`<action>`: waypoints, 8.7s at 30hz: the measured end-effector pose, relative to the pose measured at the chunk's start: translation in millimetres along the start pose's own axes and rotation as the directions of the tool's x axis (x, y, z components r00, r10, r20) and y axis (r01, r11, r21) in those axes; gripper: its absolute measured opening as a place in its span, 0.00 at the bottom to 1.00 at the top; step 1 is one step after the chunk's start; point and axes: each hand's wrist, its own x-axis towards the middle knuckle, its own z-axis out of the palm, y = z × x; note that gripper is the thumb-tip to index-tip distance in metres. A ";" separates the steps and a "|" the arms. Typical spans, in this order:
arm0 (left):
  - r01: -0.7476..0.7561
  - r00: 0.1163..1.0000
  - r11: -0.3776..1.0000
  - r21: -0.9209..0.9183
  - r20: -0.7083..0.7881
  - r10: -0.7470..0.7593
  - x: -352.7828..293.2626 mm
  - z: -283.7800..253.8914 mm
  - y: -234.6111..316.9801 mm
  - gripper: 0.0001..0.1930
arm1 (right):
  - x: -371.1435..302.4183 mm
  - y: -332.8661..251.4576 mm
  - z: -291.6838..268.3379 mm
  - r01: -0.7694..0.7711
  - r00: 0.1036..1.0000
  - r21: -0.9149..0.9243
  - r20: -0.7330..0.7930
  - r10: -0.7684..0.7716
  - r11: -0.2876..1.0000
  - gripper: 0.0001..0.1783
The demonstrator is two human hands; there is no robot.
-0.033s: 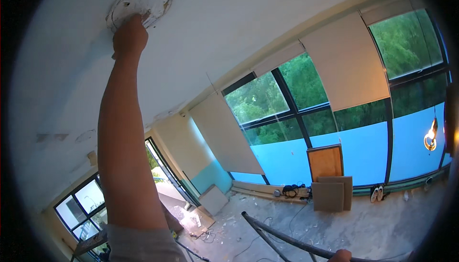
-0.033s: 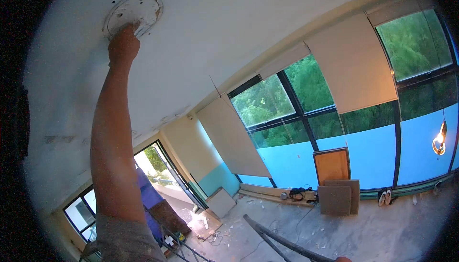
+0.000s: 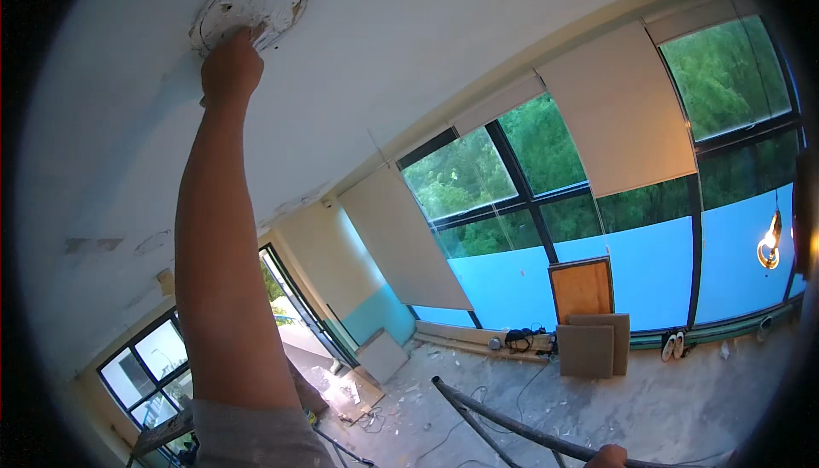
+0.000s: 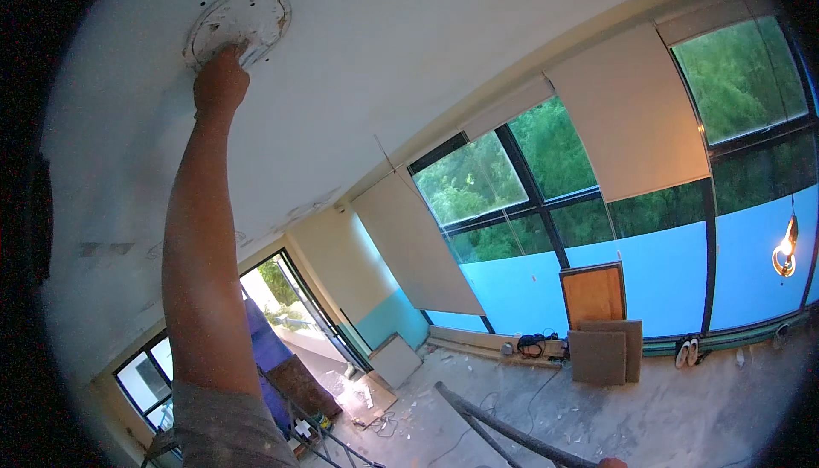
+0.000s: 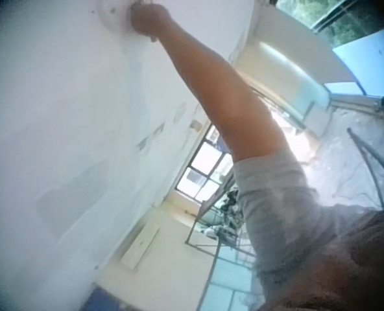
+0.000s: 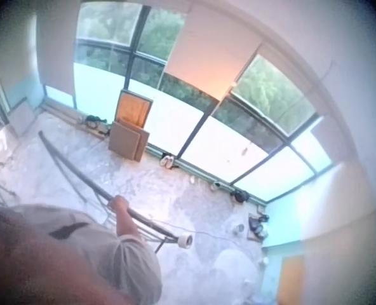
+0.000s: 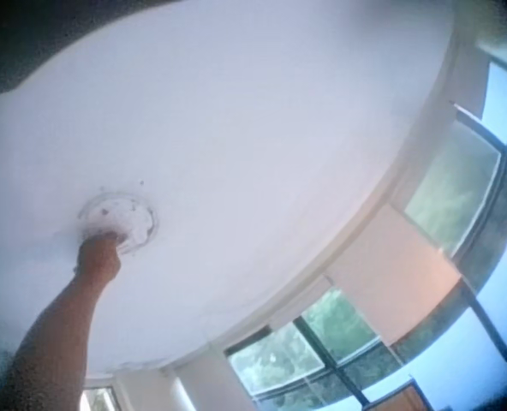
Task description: The person applies plaster to a hole in the ceiling using a putty knife while standing on a scaffold, repeatedly scooping material from the blade and smoothing it over the surface.
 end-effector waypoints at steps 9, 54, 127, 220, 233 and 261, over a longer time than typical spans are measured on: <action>-0.113 0.993 0.993 -0.038 0.021 0.114 -8.7 -13.7 -2.3 0.17 | -18.2 -9.3 -18.5 0.009 1.000 -0.003 0.000 -0.009 1.000 0.19; -0.035 0.990 0.999 0.022 0.136 0.032 18.2 -5.8 1.0 0.13 | -16.6 9.2 -4.7 0.118 0.992 -0.016 -0.040 -0.118 0.993 0.25; -0.121 0.992 0.993 0.002 0.031 0.121 -28.7 5.9 2.6 0.10 | -28.6 7.9 -13.3 0.111 0.990 0.030 -0.086 -0.108 0.993 0.22; 0.606 0.216 0.753 -0.257 0.964 0.155 -975.5 -288.6 -49.4 0.15 | -322.3 -519.5 -662.9 0.380 -0.566 -0.671 -0.713 -0.413 0.637 0.26; 0.617 0.232 0.738 -0.275 0.959 0.163 -984.4 -278.9 -47.1 0.15 | -326.9 -486.2 -662.7 0.276 -0.610 -0.554 -0.733 -0.302 0.786 0.16; 0.471 0.498 0.764 -0.441 0.848 0.182 -735.7 -17.0 -46.9 0.13 | -339.7 -423.5 -633.3 0.074 -0.520 -0.782 -0.560 -0.645 0.619 0.19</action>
